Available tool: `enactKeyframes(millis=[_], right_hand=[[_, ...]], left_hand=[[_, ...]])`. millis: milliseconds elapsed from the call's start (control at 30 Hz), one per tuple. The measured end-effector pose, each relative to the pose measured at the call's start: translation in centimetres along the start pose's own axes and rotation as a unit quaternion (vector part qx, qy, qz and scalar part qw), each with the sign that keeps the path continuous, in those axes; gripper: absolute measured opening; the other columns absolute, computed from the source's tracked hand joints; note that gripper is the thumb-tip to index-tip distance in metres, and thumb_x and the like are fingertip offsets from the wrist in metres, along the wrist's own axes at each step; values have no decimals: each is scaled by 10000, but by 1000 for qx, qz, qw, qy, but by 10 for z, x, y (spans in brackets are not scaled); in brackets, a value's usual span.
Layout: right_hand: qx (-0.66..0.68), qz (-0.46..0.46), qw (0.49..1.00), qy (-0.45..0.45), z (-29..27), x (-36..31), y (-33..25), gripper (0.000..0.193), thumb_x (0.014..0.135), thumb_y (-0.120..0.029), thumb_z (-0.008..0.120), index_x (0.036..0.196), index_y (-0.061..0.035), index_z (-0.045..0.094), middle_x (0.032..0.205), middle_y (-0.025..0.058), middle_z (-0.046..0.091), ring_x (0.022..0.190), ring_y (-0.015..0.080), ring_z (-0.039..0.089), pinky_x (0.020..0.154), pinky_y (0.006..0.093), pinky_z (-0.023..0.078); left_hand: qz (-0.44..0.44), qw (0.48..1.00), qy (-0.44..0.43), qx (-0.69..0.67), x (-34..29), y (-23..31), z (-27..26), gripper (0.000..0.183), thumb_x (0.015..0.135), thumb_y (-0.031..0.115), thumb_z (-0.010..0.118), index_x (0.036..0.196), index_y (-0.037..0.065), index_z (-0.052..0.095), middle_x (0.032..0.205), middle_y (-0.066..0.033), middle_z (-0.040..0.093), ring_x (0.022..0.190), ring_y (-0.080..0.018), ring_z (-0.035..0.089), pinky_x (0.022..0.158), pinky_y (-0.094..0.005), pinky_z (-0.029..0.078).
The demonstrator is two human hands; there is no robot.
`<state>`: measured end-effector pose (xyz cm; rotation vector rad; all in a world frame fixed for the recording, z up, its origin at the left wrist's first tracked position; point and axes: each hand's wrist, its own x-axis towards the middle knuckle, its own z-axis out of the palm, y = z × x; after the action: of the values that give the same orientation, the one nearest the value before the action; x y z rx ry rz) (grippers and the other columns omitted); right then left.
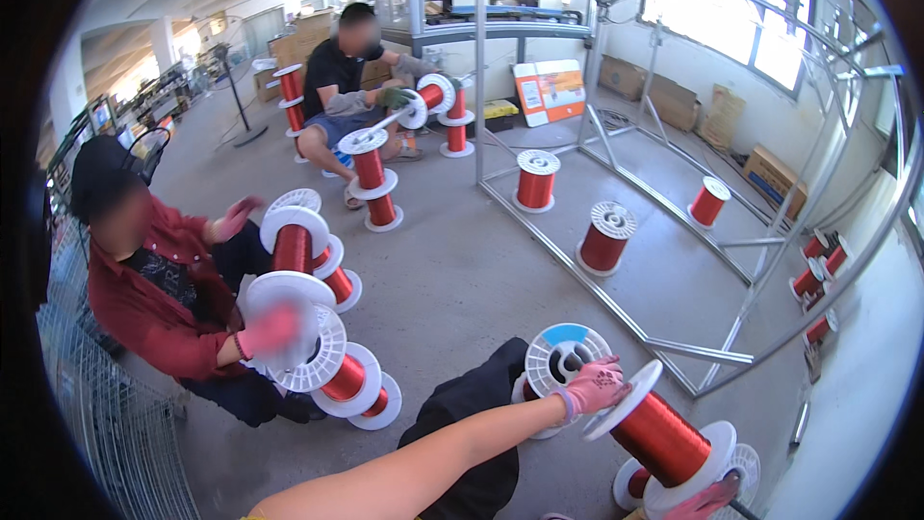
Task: The person winds red wire between two spools and then threads the wire through a sequence of rollers on a large metal frame.
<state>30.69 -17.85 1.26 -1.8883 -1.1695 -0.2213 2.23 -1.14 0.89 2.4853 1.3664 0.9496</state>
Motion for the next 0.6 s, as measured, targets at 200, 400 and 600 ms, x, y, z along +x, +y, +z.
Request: enactKeyframes(millis=[200,400,600], right_hand=[[-29,-7,999,-20,4,-5,-26,484,980,-213,486,1418,-18,423,1336,243,527,1150,334,570,913,412,474],[-20,-1,1000,-10,-5,6,-17,491,985,-226,492,1418,-6,418,1343,241,520,1177,337,549,940,408,455],[-20,-6,1000,-14,1,13,-20,499,991,-240,498,1417,6,414,1350,240,514,1205,340,528,968,404,436]], left_hand=[[-25,999,-26,-11,1,0,1,437,970,337,443,772,37,692,880,-131,687,1115,-313,587,1074,-383,378],[-15,997,-78,-4,6,3,1,426,959,317,459,732,40,690,798,-136,682,1054,-285,622,1114,-363,357],[-45,998,-33,-26,0,3,1,434,948,357,478,758,44,710,883,-119,696,1133,-303,589,1082,-372,384]])
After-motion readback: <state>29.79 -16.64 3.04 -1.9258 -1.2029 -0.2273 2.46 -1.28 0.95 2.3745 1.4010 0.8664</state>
